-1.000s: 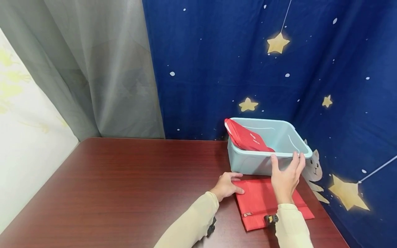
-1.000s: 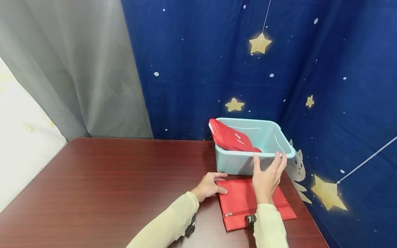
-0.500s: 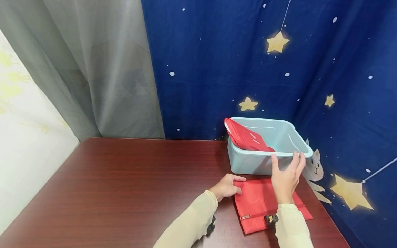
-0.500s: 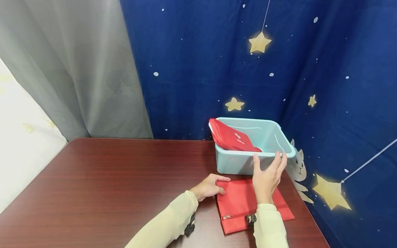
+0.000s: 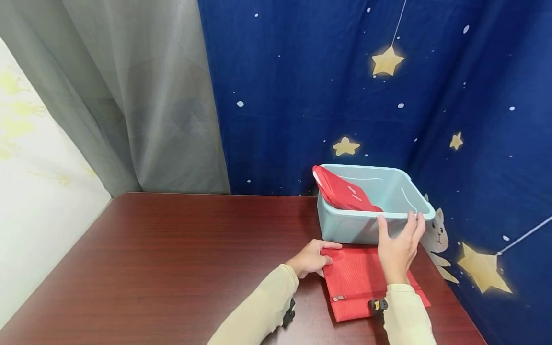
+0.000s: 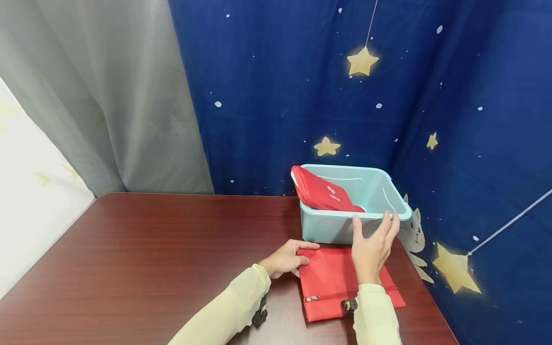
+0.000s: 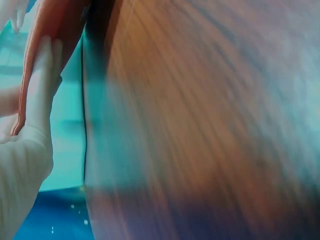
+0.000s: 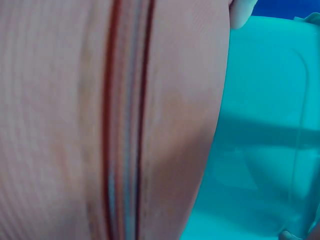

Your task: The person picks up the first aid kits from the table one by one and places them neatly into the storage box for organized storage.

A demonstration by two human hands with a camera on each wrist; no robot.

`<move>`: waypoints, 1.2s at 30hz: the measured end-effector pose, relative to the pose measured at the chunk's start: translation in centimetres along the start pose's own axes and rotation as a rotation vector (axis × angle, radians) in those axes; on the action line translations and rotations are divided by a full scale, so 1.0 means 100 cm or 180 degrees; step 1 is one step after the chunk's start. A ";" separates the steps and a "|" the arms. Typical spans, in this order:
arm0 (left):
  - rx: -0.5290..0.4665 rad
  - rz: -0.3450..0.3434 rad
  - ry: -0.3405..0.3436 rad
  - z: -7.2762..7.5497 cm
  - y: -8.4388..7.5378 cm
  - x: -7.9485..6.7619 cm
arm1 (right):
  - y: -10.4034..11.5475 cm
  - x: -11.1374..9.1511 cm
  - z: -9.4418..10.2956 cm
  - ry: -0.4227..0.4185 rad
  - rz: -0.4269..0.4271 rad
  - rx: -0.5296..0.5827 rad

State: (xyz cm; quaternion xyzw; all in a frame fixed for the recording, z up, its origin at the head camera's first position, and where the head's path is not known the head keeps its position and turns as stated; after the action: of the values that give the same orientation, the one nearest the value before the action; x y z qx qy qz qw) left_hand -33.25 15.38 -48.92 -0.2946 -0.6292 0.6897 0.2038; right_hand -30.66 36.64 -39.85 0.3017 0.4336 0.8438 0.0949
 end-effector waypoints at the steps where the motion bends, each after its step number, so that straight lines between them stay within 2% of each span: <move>1: 0.0010 -0.0008 0.0015 0.002 -0.001 -0.001 | 0.000 0.000 0.000 -0.0006 0.0003 -0.0012; 11: -0.0001 -0.0003 0.0132 0.030 -0.010 -0.015 | 0.000 0.001 0.001 -0.0028 0.0034 -0.0011; 17: -0.0185 -0.0077 0.0194 0.051 -0.015 -0.026 | 0.001 0.001 0.001 -0.0040 0.0063 -0.0012; 28: -0.0336 -0.0158 0.0223 0.085 -0.027 -0.048 | -0.002 0.002 0.000 -0.0050 0.0111 0.0086; 36: -0.0118 -0.0228 0.0186 0.113 -0.041 -0.070 | -0.005 0.002 -0.001 -0.0044 0.0092 0.0104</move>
State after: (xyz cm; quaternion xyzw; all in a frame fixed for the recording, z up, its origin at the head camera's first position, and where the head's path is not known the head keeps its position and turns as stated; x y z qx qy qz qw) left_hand -35.85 2.88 -43.40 -0.2956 -0.6459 0.6613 0.2412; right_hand -30.94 36.98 -40.15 0.3152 0.4422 0.8358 0.0808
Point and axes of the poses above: each hand's wrist, its own x-axis towards the middle knuckle, its own z-axis out of the back of the hand, y = z × x, the point moved 9 cm from there along x, towards the middle knuckle, and after that the axes turned 11 degrees about y, right-handed, at the moved point
